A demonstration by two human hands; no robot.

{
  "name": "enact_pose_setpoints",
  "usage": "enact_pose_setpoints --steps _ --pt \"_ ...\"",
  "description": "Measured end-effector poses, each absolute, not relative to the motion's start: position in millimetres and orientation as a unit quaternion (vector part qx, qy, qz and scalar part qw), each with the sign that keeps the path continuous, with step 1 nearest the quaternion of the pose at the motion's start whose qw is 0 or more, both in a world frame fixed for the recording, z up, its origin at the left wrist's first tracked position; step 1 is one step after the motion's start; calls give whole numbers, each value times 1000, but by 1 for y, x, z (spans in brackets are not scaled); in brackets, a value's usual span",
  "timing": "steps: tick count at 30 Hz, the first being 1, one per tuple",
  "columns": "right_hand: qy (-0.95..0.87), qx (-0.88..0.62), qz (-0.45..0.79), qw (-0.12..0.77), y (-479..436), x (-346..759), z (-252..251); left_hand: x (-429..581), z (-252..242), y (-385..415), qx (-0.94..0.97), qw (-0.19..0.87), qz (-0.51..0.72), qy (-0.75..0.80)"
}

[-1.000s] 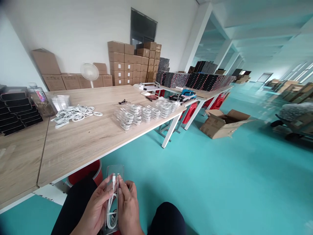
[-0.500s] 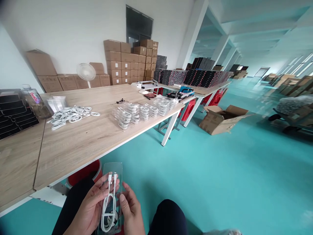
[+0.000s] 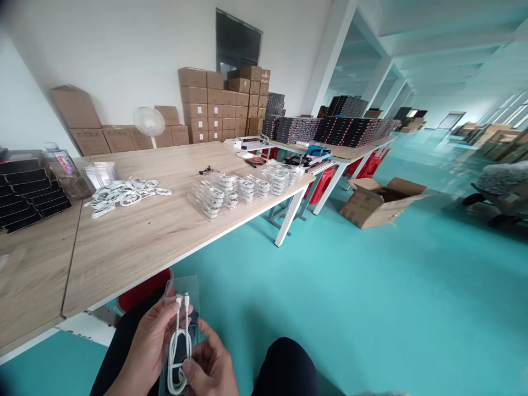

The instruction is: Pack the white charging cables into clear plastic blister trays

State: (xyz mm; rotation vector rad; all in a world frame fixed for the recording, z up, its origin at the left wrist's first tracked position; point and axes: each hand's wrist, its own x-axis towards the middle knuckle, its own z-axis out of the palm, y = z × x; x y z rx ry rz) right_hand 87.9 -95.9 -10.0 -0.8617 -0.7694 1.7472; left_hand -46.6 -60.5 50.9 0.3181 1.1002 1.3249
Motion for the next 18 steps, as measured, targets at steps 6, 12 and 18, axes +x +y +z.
enact_pose_setpoints --steps 6,12,18 --pt "-341 -380 716 476 -90 101 -6 -44 51 -65 148 678 565 446" --pt "-362 -365 722 463 -82 112 5 -42 50 -73 141 703 555 421" --pt "-348 -373 714 479 -82 105 5 -42 57 -71 140 699 570 408"
